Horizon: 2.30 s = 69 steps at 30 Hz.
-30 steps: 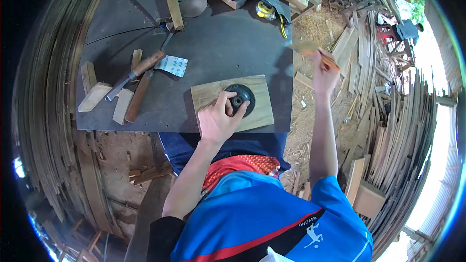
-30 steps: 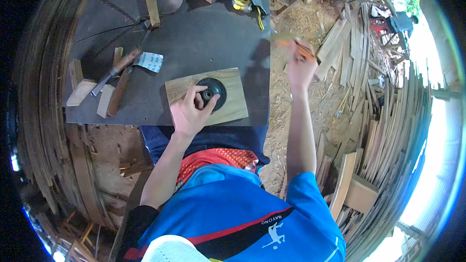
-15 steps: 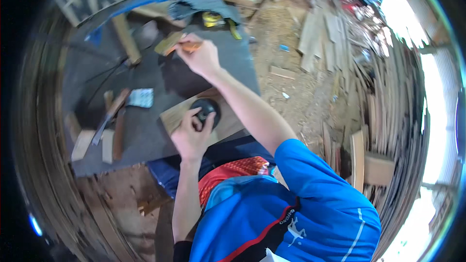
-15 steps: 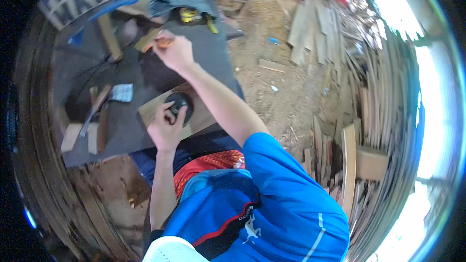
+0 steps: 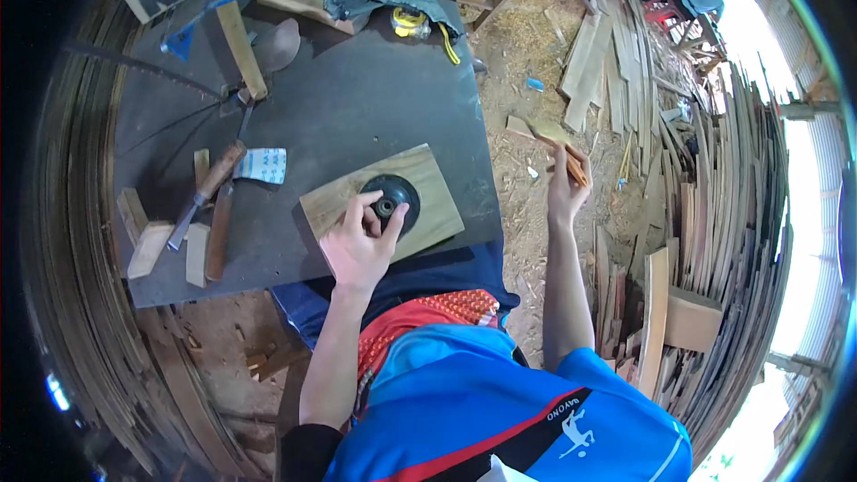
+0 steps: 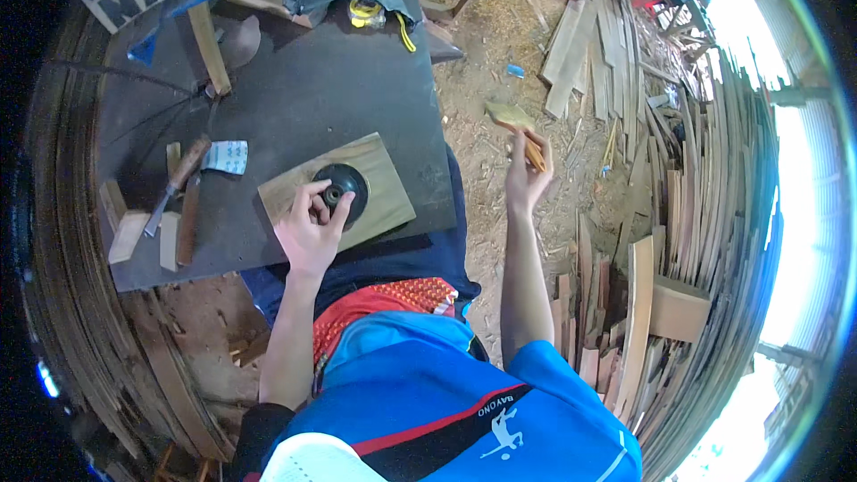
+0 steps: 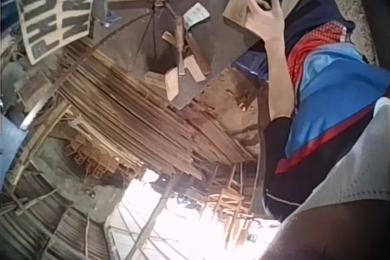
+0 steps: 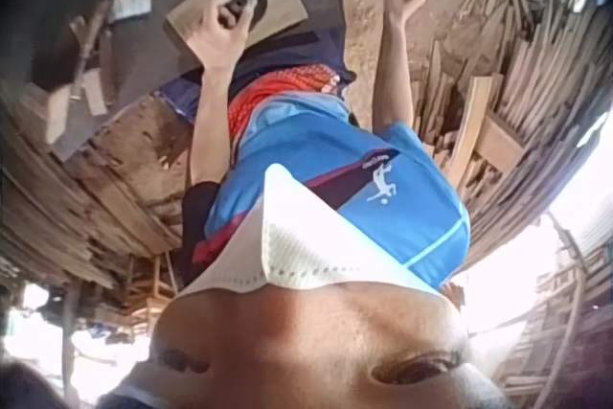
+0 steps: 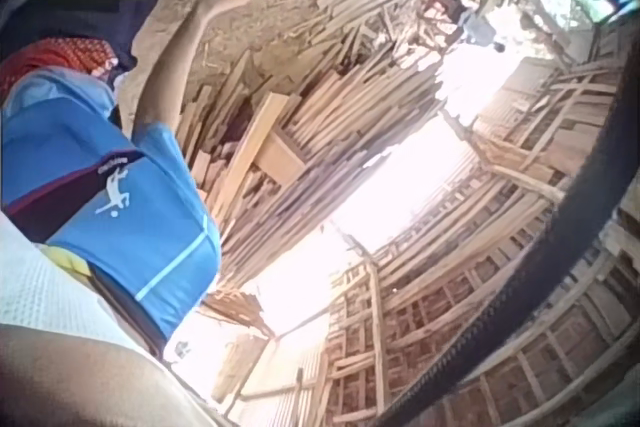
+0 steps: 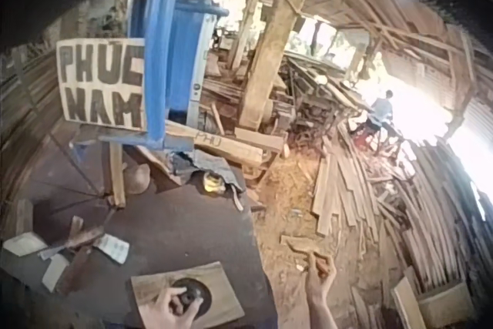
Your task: Cleaning a wooden piece with a brush and cloth, followed by measuring a curved wooden plank with a tape measure.
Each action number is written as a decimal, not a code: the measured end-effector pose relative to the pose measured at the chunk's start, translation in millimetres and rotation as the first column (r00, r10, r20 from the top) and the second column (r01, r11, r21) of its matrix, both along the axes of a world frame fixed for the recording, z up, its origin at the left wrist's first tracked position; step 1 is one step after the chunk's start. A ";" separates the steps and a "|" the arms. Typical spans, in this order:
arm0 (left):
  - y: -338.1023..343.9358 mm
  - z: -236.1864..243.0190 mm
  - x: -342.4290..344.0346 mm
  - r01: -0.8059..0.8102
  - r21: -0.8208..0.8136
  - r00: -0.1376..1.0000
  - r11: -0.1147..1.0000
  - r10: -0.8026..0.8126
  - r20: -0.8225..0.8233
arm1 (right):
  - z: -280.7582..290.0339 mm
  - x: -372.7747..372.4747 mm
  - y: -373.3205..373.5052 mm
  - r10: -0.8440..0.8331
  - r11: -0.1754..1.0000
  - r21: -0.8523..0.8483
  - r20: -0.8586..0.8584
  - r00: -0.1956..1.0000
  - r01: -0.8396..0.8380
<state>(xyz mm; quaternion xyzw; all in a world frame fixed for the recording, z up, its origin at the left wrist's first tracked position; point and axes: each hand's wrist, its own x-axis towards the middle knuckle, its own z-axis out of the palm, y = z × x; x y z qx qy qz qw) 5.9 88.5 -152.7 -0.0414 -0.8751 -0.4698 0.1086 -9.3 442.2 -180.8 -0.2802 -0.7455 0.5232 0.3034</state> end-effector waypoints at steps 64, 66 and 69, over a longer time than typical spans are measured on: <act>-219.9 -5.0 -52.2 -0.428 -0.717 0.904 0.550 0.257 -0.343 | 85.9 -21.1 -100.1 0.694 0.718 -0.073 0.005 0.720 -0.692; -228.0 -7.9 -68.6 -0.446 -0.697 0.893 0.562 0.230 -0.386 | 95.0 -26.8 -106.7 0.700 0.714 -0.049 0.028 0.713 -0.699; -251.8 -8.5 -95.3 -0.473 -0.677 0.866 0.564 0.159 -0.474 | 107.5 -35.8 -127.5 0.736 0.677 -0.026 0.022 0.676 -0.736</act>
